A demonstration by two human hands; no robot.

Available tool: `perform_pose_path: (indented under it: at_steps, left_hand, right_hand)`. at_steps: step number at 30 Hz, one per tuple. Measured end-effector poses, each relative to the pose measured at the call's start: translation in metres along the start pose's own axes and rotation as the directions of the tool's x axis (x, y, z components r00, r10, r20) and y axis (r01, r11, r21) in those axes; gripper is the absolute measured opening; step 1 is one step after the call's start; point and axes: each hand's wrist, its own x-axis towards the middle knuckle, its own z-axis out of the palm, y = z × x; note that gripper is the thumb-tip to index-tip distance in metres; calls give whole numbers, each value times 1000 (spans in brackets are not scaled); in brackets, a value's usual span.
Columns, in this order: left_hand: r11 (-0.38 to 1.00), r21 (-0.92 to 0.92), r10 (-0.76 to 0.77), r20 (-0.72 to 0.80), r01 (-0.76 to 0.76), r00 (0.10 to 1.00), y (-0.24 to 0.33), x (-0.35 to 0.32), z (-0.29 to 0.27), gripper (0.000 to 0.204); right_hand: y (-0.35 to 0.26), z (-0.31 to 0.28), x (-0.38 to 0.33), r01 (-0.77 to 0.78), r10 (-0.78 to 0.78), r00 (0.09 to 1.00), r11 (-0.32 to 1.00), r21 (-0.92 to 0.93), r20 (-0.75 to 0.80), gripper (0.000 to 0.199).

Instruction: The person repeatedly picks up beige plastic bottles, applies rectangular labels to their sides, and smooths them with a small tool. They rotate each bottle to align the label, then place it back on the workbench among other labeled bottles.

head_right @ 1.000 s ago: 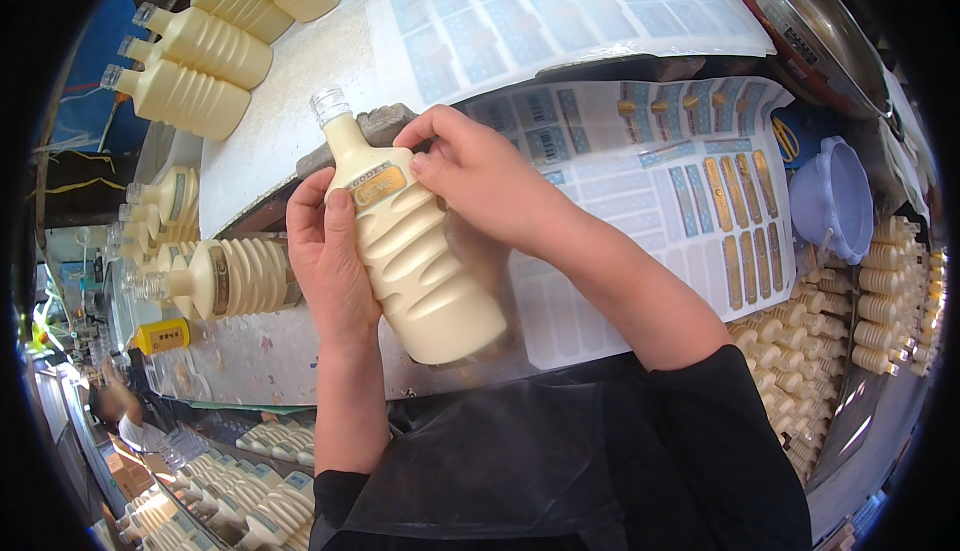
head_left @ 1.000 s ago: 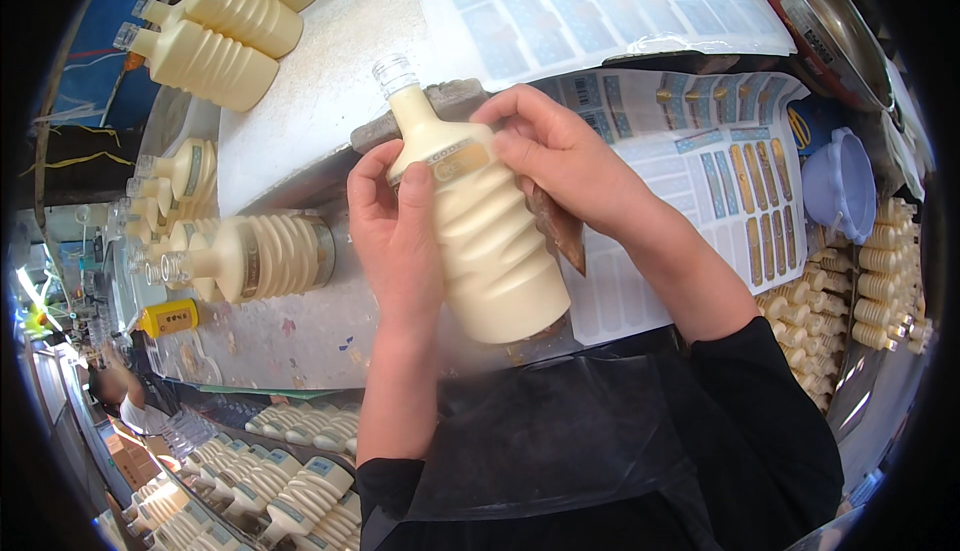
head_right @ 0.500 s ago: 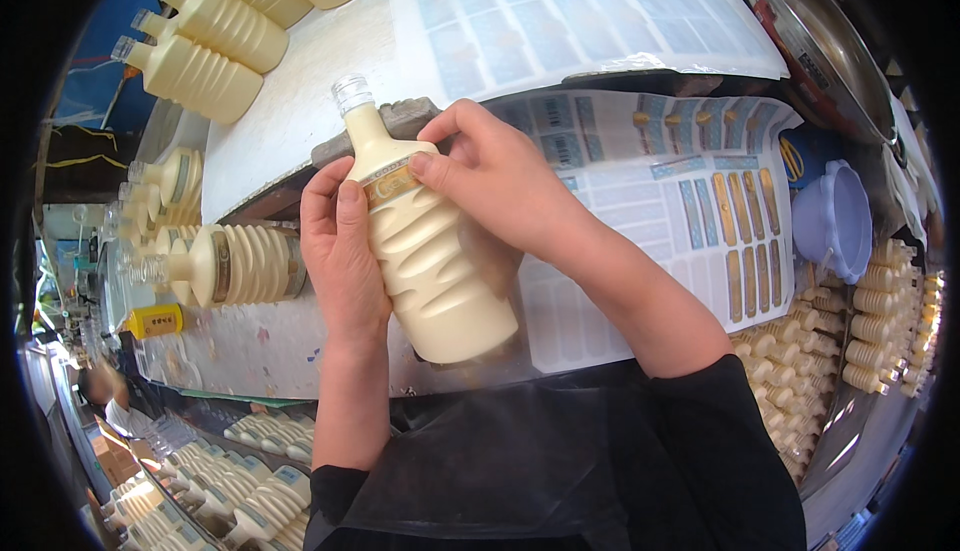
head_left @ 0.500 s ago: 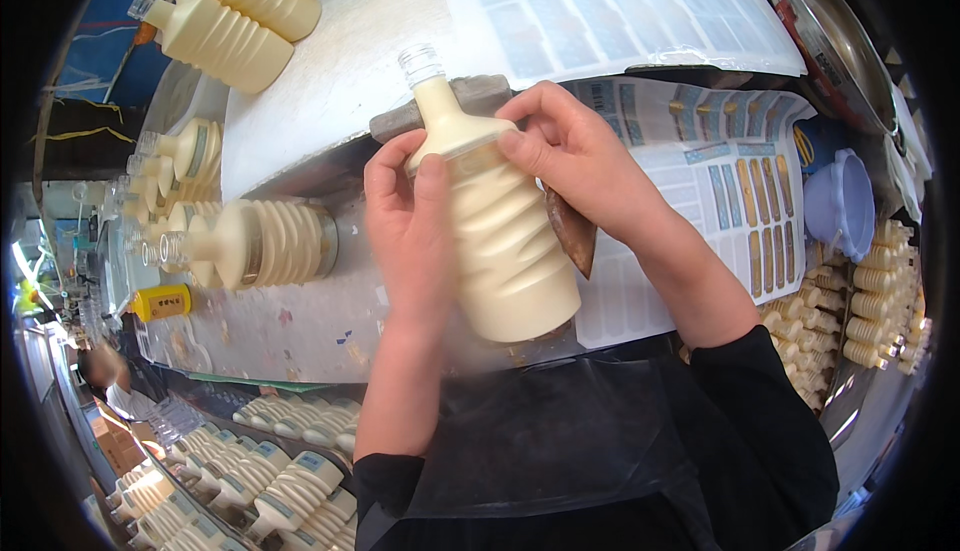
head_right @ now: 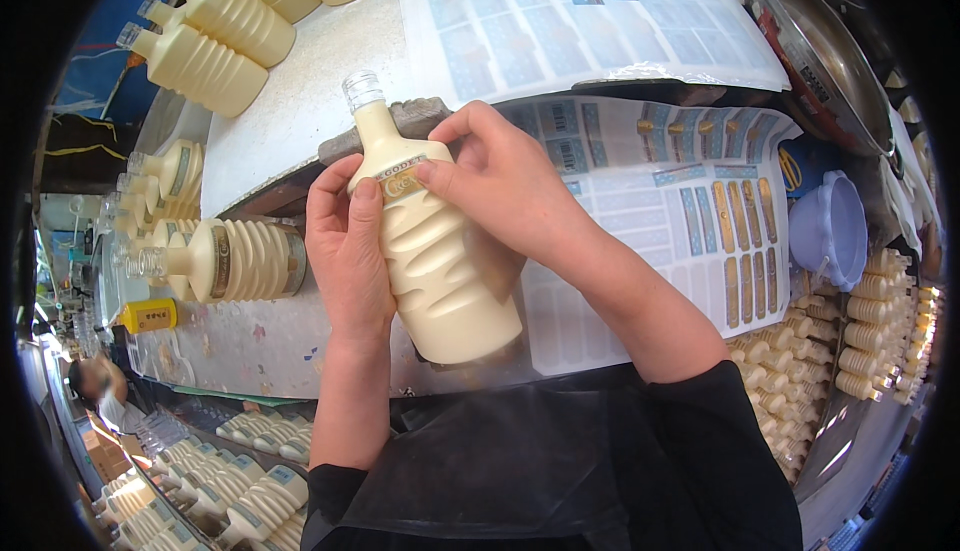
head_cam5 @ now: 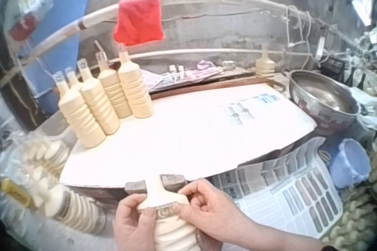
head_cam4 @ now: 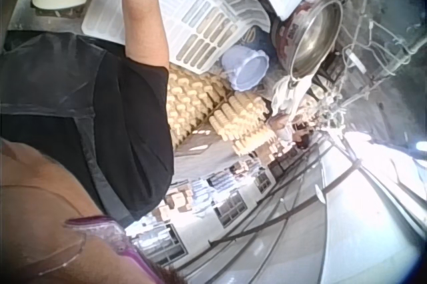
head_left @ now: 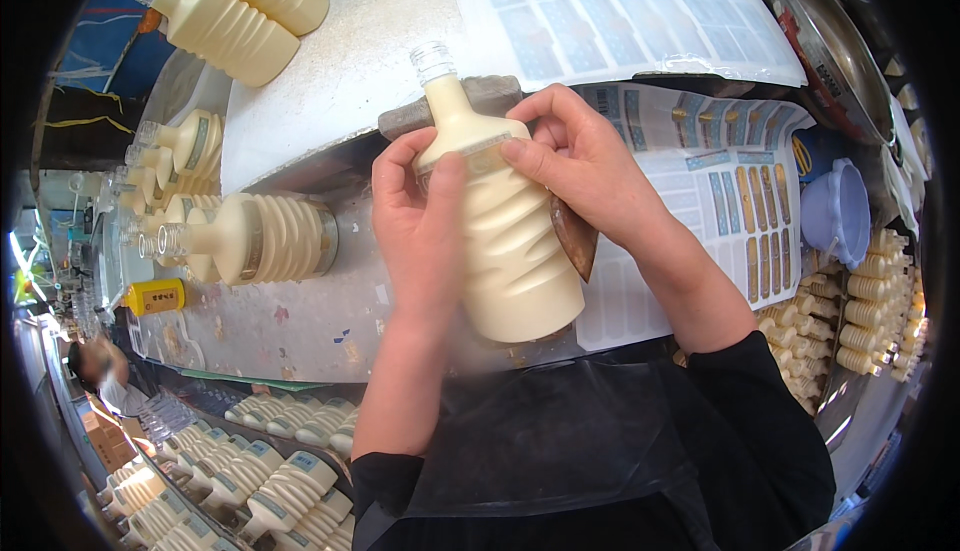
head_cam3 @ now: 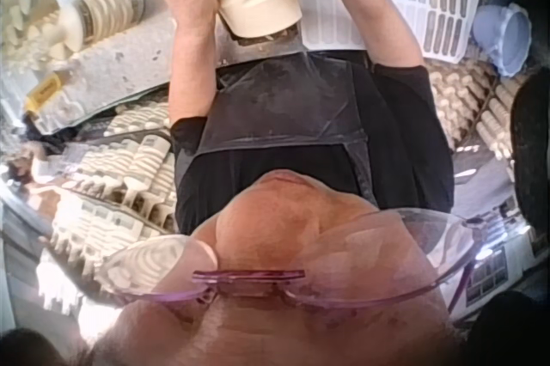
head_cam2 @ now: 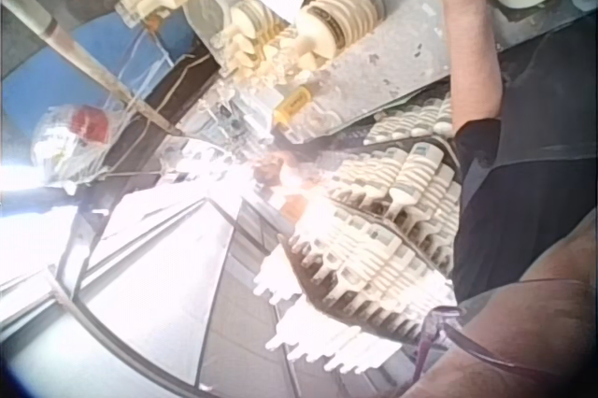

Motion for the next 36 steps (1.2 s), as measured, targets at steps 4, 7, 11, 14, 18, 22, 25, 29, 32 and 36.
perform_pose_path:
  at_steps: [4,7,11,14,18,22,25,29,32,36]
  left_hand:
    - [1000,3,6,3,-6,1000,0,0,0,35]
    - [1000,2,-1,1,1,1000,1,0,0,34]
    - [1000,21,-8,-4,8,1000,2,0,0,34]
    - [999,48,-8,-7,8,1000,3,0,1,35]
    - [998,61,-11,-16,12,1000,3,0,1,36]
    - [999,38,8,6,-8,1000,0,0,-1,36]
    - [1000,19,-2,-4,2,1000,2,-1,2,36]
    - [1000,22,4,-3,-4,1000,1,0,1,36]
    - [1000,17,2,-5,-2,1000,2,-1,2,36]
    - [1000,16,-5,-11,5,1000,3,-1,2,36]
  right_hand:
    - [0,1,0,8,-8,1000,1000,12,-3,32]
    - [0,0,0,0,0,1000,1000,3,0,31]
    - [4,1,2,23,-23,999,1000,0,-32,41]
    - [-7,3,-1,15,-23,997,994,-106,-71,46]
    - [-21,12,-4,27,-88,990,894,-447,-115,48]
    - [-1,-1,3,20,-24,999,990,-136,-30,42]
    - [3,-2,4,19,-19,1000,999,-37,-10,37]
    - [1,0,3,18,-19,999,1000,-25,-38,36]
    - [4,1,3,22,-22,999,1000,-19,-36,35]
    - [4,2,3,22,-23,999,1000,-14,-36,35]
